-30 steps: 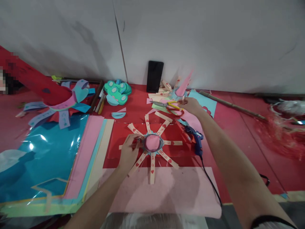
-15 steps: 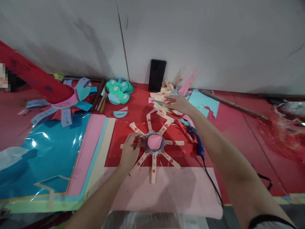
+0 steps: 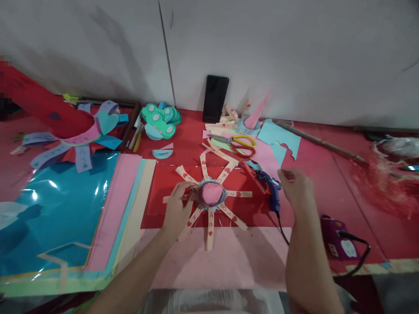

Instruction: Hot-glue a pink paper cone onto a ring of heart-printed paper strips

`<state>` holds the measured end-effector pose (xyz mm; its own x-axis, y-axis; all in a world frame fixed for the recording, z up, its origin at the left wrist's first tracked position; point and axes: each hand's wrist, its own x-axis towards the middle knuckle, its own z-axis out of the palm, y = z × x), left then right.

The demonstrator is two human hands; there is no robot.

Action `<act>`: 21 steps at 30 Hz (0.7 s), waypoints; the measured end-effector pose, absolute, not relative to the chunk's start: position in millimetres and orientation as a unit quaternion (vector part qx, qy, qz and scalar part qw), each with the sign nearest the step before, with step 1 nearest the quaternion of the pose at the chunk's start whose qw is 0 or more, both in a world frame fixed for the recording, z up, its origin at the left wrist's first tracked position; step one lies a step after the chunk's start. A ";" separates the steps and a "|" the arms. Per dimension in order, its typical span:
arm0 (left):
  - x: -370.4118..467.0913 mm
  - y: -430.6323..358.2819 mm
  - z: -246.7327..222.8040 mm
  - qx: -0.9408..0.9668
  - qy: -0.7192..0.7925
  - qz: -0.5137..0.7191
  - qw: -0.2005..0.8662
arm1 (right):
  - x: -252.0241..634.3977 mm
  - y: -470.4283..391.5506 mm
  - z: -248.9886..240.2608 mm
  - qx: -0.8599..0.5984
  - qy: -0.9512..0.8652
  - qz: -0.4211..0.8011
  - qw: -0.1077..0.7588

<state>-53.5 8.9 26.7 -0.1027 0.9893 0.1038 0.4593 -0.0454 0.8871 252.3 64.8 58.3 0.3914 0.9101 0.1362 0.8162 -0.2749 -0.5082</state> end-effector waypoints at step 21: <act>-56.1 10.2 25.4 0.598 0.634 0.391 0.298 | 251.3 21.8 24.7 -0.868 -0.444 0.186 0.118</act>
